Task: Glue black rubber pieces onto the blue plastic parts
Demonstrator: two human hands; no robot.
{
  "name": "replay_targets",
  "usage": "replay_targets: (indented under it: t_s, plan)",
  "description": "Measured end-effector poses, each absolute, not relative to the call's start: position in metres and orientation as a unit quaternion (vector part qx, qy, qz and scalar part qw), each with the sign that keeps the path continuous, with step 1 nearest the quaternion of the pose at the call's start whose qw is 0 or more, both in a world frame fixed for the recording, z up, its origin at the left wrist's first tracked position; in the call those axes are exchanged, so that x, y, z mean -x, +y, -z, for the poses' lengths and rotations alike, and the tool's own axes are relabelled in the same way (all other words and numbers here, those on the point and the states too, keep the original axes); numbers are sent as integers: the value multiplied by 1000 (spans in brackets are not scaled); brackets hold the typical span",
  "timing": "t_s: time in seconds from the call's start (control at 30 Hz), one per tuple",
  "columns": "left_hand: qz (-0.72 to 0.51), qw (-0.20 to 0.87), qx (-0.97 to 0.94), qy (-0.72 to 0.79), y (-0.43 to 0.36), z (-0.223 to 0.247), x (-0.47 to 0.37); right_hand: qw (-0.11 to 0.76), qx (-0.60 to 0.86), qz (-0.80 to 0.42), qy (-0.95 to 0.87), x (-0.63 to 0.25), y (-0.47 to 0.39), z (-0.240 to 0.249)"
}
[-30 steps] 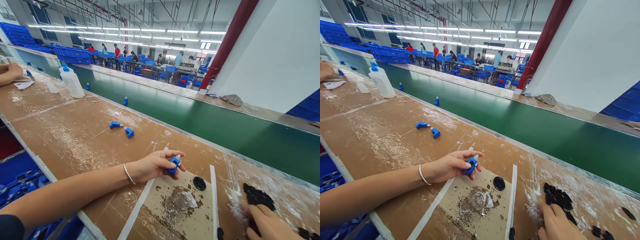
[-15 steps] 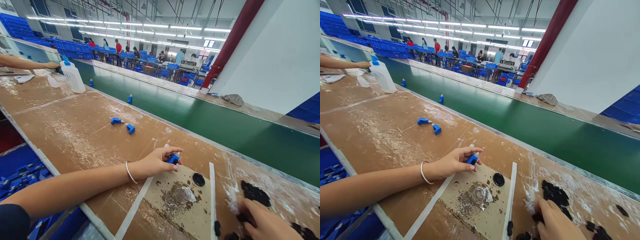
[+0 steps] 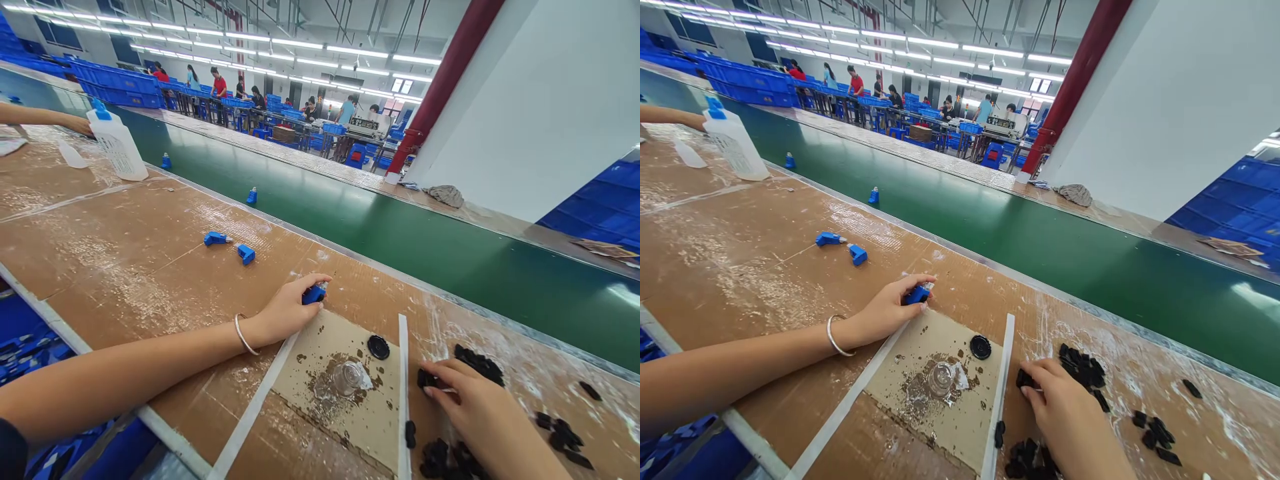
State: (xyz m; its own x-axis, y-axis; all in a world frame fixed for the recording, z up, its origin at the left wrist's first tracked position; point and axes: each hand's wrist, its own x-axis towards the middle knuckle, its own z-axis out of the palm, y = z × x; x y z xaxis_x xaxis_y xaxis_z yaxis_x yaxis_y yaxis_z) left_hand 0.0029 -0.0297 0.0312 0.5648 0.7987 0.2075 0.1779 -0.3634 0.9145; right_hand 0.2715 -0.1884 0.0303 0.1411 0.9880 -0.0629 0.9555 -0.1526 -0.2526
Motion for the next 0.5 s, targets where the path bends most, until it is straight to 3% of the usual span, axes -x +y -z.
replay_targets:
  t_s: [0.17,0.5]
  plan:
    - [-337,447,-758,336,-25,-30,-3,-8,717,-76,-693,-283,-190,-21]
    - [-361,388,-767,363,-18,-39,0,-8,700,-33,-713,-288,-195,-13]
